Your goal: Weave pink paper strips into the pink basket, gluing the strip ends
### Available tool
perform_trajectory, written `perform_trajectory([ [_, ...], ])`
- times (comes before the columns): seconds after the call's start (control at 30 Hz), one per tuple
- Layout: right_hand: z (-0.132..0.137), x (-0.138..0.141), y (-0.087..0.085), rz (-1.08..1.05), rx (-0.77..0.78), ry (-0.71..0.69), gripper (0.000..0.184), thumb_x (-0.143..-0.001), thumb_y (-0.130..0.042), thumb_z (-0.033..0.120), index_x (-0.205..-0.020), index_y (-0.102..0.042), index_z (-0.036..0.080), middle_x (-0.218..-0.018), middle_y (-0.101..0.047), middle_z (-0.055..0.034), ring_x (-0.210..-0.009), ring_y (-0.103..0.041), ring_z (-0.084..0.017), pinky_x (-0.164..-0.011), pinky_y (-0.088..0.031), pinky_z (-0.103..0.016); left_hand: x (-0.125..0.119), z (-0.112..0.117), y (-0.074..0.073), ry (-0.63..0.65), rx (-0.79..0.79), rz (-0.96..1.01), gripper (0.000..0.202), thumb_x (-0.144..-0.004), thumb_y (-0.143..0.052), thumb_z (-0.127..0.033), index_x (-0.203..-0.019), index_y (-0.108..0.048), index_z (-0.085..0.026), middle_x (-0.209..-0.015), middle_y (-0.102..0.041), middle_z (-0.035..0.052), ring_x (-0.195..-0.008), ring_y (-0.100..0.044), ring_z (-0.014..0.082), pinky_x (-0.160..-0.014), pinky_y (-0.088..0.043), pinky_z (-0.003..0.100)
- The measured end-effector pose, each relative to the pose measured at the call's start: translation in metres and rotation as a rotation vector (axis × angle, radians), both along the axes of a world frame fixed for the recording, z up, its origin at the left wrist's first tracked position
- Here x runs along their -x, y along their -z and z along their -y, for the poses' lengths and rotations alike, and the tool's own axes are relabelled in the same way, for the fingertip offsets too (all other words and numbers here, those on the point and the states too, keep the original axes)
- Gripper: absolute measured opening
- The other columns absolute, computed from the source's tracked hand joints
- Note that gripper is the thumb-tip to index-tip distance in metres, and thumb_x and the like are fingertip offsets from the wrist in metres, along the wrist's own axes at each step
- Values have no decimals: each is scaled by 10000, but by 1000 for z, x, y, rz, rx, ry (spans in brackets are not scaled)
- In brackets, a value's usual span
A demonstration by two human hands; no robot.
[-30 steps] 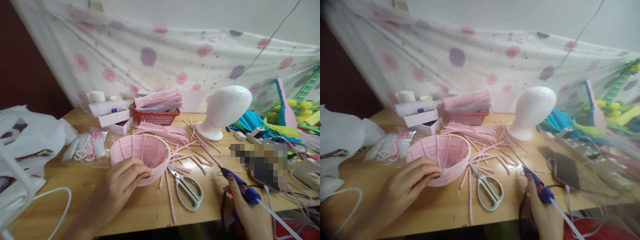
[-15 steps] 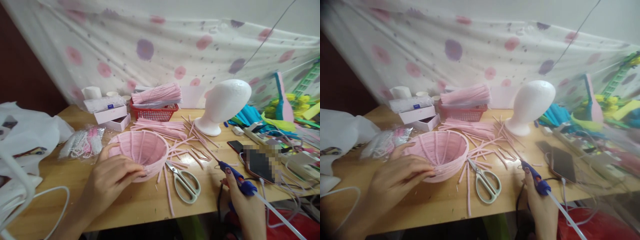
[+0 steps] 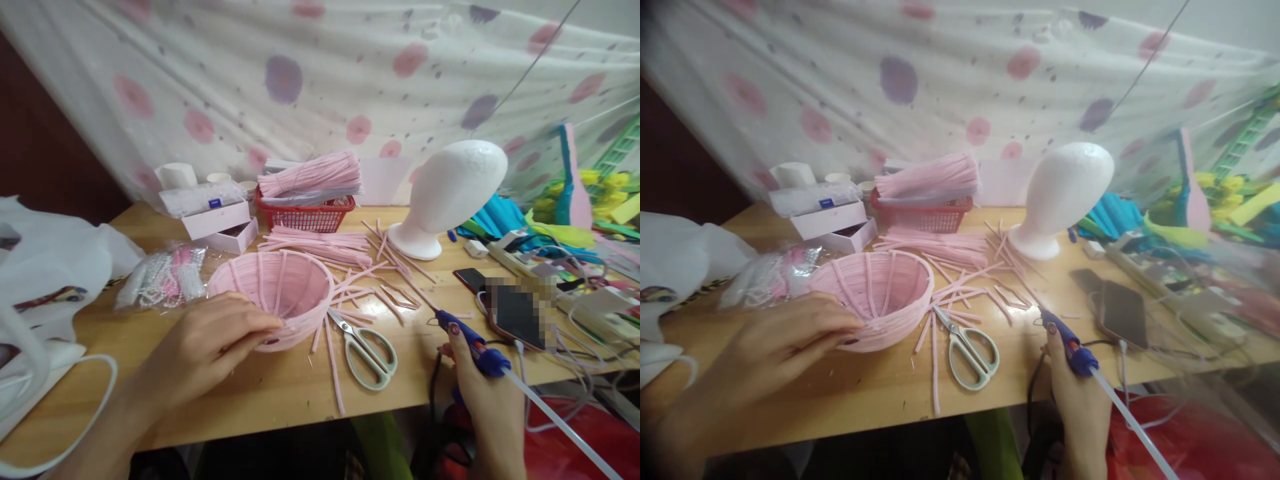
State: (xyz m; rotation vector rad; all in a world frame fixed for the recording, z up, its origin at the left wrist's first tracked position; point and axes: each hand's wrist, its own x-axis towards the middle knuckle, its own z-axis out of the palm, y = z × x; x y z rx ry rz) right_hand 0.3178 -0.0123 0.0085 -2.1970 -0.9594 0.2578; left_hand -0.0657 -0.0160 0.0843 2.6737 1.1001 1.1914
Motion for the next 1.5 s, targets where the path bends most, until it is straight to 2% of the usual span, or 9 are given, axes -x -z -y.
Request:
perform_trajectory([
  [0.13, 1, -1, -1, -71, 9, 5, 595, -725, -564, 774, -622, -755, 220, -677, -728, -115, -654, -653, -295, -561, -460, -365, 3, 1, -6, 15, 46, -38, 217, -1010, -562, -118, -1057, -702, -277, -893, -816, -32, -798, -782, 122, -748, -595, 194],
  [0.27, 12, 7, -6, -204, -63, -13, 593, -726, -611, 766, -694, -769, 196, -697, -729, -104, -657, -649, -258, -517, -441, -317, 7, 2, -5, 4, 119, -9, 268, -1006, -544, -119, -1113, -703, -306, -953, -822, -42, -831, -785, 119, -764, -592, 183],
  [0.47, 54, 54, -17, -313, -230, -189, 670, -842, -585, 827, -721, -763, 192, -616, -701, -81, -493, -562, -198, -470, -425, -323, 3, 4, -3, -43, 127, 67, 160, -1001, -621, -175, -999, -718, -303, -900, -817, -62, -779, -778, 117, -730, -583, 175],
  [0.57, 65, 82, -27, -343, -368, -551, 656, -815, -611, 863, -663, -726, 235, -570, -681, -53, -505, -601, -211, -536, -484, -334, 0, 4, -2, -73, 128, 79, 120, -999, -646, -204, -975, -722, -293, -889, -810, -70, -766, -770, 106, -684, -565, 157],
  [0.63, 63, 96, -35, -328, -417, -814, 617, -858, -611, 821, -653, -718, 249, -566, -666, -28, -520, -620, -200, -551, -489, -318, 0, 3, -2, -78, 148, 79, 105, -997, -656, -212, -981, -721, -294, -884, -803, -81, -763, -757, 96, -681, -548, 148],
  [0.7, 58, 106, -40, -290, -444, -927, 594, -919, -590, 763, -646, -693, 245, -566, -652, -14, -514, -611, -180, -531, -469, -298, 0, 3, -2, -76, 156, 91, 112, -997, -654, -203, -988, -718, -294, -873, -792, -87, -754, -739, 88, -701, -536, 146],
  [0.9, 48, 117, -41, -185, -544, -898, 579, -981, -571, 672, -627, -646, 219, -537, -597, 4, -483, -561, -144, -497, -423, -268, -1, 3, -2, -61, 142, 131, 129, -992, -647, -173, -989, -715, -283, -880, -781, -73, -756, -730, 94, -714, -526, 149],
  [1.27, 50, 131, -41, -318, -397, -717, 650, -880, -628, 780, -558, -568, 218, -539, -561, -1, -505, -500, -142, -517, -387, -288, -6, -1, -3, -37, 146, 144, 126, -1007, -638, -188, -987, -724, -277, -878, -795, -77, -759, -738, 87, -721, -511, 136],
  [1.5, 48, 135, -43, -335, -441, -717, 624, -874, -634, 786, -617, -662, 218, -544, -562, 6, -515, -520, -151, -538, -423, -294, -6, -1, -2, -28, 141, 146, 137, -1004, -644, -168, -989, -730, -273, -867, -789, -80, -750, -731, 81, -716, -505, 140],
])
